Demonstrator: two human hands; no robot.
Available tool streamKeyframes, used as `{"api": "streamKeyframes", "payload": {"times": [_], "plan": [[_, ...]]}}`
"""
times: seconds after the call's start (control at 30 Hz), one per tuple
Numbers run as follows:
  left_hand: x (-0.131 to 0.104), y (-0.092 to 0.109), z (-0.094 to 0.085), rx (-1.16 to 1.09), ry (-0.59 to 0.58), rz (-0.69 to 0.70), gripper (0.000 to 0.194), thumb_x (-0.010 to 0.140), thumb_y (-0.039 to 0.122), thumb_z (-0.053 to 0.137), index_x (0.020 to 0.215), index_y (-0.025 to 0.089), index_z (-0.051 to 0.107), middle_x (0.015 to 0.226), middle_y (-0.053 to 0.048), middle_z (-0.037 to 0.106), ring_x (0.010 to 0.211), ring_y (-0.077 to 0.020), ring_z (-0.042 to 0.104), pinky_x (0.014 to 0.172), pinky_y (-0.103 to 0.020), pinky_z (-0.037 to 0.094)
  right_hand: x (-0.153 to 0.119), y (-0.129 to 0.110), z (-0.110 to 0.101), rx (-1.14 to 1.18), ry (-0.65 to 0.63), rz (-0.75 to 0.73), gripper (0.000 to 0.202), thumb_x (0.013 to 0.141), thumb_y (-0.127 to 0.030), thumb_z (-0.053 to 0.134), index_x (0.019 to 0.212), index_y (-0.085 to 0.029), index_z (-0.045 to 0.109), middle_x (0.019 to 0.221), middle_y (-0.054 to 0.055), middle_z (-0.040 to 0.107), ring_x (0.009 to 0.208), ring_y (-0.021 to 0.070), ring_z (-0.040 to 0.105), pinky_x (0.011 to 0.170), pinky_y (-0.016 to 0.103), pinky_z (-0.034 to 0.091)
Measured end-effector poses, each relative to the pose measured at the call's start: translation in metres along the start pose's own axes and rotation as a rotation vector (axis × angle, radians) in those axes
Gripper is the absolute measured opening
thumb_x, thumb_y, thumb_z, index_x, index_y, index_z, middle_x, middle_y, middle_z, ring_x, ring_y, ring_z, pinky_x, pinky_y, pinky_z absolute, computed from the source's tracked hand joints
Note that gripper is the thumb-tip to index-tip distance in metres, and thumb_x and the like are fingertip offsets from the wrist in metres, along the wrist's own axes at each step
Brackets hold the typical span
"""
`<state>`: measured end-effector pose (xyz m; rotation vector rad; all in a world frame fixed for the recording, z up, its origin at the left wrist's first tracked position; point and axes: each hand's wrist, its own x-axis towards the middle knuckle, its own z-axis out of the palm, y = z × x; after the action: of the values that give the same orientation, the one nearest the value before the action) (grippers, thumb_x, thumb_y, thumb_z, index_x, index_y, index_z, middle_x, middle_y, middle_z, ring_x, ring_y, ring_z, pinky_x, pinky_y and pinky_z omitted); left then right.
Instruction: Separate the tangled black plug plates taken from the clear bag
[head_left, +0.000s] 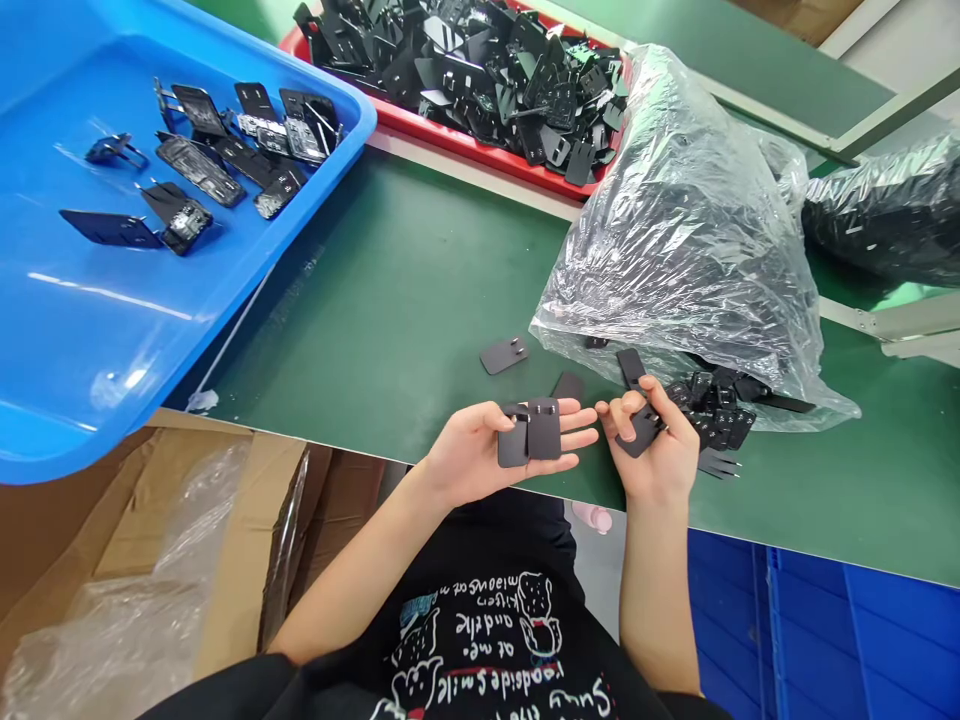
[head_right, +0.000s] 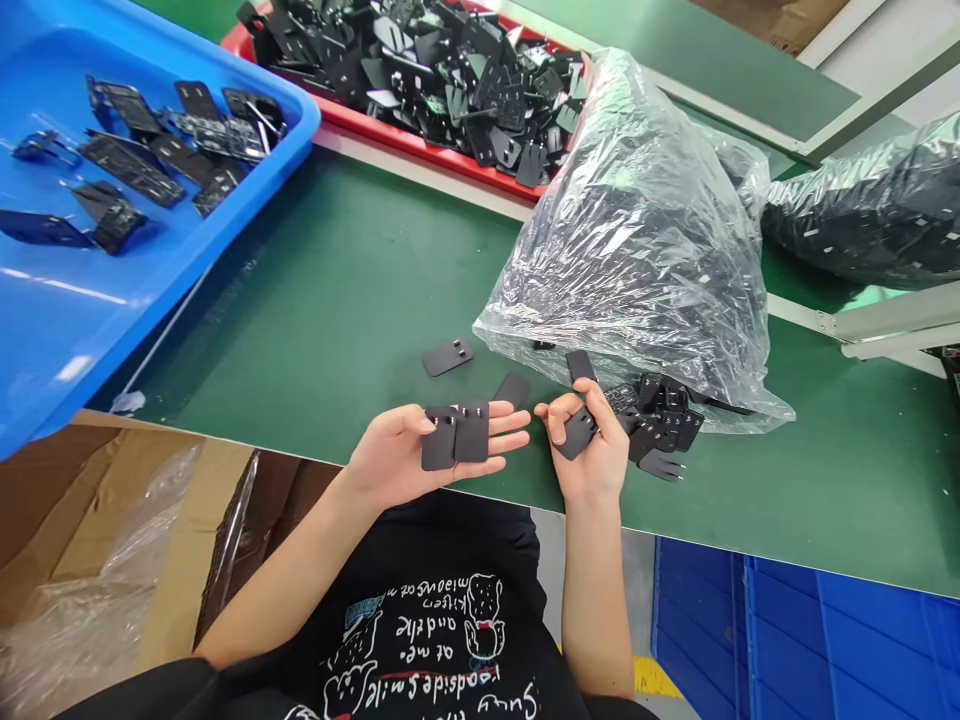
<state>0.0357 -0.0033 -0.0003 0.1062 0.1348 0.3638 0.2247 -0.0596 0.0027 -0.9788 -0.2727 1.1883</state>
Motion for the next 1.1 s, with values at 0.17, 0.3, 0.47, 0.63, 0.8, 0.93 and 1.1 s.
{"api": "streamKeyframes", "payload": {"times": [0.17, 0.3, 0.47, 0.63, 0.8, 0.93, 1.1], "plan": [[0.001, -0.003, -0.004, 0.102, 0.034, 0.0, 0.052, 0.077, 0.017, 0.04, 0.126, 0.005, 0.055, 0.136, -0.016, 0.053, 0.127, -0.0326, 0.049, 0.102, -0.042, 0.039, 0.001, 0.0, 0.0, -0.014, 0.017, -0.001, 0.013, 0.085, -0.021, 0.049, 0.087, -0.022, 0.062, 0.059, -0.006, 0.06, 0.043, 0.0076, 0.045, 0.072, 0.029, 0.052], [0.002, -0.004, -0.008, 0.125, -0.016, 0.001, 0.055, 0.075, 0.018, 0.039, 0.126, 0.004, 0.056, 0.136, -0.015, 0.054, 0.126, -0.0328, 0.049, 0.105, -0.045, 0.035, 0.001, 0.0, 0.0, -0.037, 0.027, 0.001, 0.011, 0.085, -0.022, 0.049, 0.086, -0.023, 0.06, 0.059, -0.007, 0.06, 0.043, 0.0078, 0.044, 0.073, 0.03, 0.051], [0.001, -0.003, -0.006, 0.167, -0.033, -0.021, 0.056, 0.074, 0.024, 0.038, 0.122, 0.005, 0.06, 0.136, -0.014, 0.053, 0.129, -0.0343, 0.046, 0.108, -0.047, 0.032, 0.0, -0.001, 0.002, -0.041, 0.041, 0.002, 0.01, 0.084, -0.022, 0.05, 0.085, -0.023, 0.06, 0.058, -0.007, 0.058, 0.043, 0.0079, 0.043, 0.072, 0.03, 0.051], [-0.001, -0.001, -0.002, 0.192, -0.037, -0.044, 0.057, 0.075, 0.03, 0.039, 0.123, 0.007, 0.06, 0.138, -0.013, 0.052, 0.129, -0.0348, 0.045, 0.108, -0.046, 0.031, 0.0, -0.001, 0.004, -0.063, 0.046, 0.004, 0.009, 0.086, -0.024, 0.05, 0.085, -0.023, 0.058, 0.056, -0.009, 0.056, 0.043, 0.0078, 0.043, 0.074, 0.03, 0.051], [-0.001, -0.001, 0.001, 0.208, 0.005, -0.041, 0.06, 0.082, 0.041, 0.041, 0.128, 0.005, 0.056, 0.14, -0.017, 0.049, 0.125, -0.0374, 0.049, 0.107, -0.049, 0.031, -0.002, 0.0, 0.002, -0.13, 0.013, -0.053, 0.008, 0.085, -0.027, 0.053, 0.087, -0.024, 0.06, 0.056, -0.008, 0.06, 0.043, 0.009, 0.046, 0.076, 0.033, 0.051], [0.001, -0.004, 0.002, 0.214, 0.137, -0.029, 0.055, 0.091, 0.045, 0.038, 0.124, 0.006, 0.059, 0.135, -0.017, 0.054, 0.126, -0.0335, 0.049, 0.109, -0.048, 0.029, -0.009, 0.001, 0.01, -0.267, -0.175, -0.182, 0.017, 0.089, -0.037, 0.054, 0.099, -0.026, 0.063, 0.078, 0.0, 0.074, 0.083, 0.0175, 0.066, 0.095, 0.041, 0.045], [0.003, -0.003, 0.0, 0.149, 0.234, -0.032, 0.047, 0.091, 0.041, 0.041, 0.114, 0.008, 0.065, 0.117, -0.016, 0.066, 0.108, -0.0285, 0.061, 0.1, -0.046, 0.039, -0.017, 0.002, 0.029, -0.714, -0.384, -0.18, 0.039, 0.096, -0.049, 0.041, 0.126, -0.028, 0.055, 0.124, 0.005, 0.065, 0.126, 0.022, 0.05, 0.11, 0.047, 0.03]]}}
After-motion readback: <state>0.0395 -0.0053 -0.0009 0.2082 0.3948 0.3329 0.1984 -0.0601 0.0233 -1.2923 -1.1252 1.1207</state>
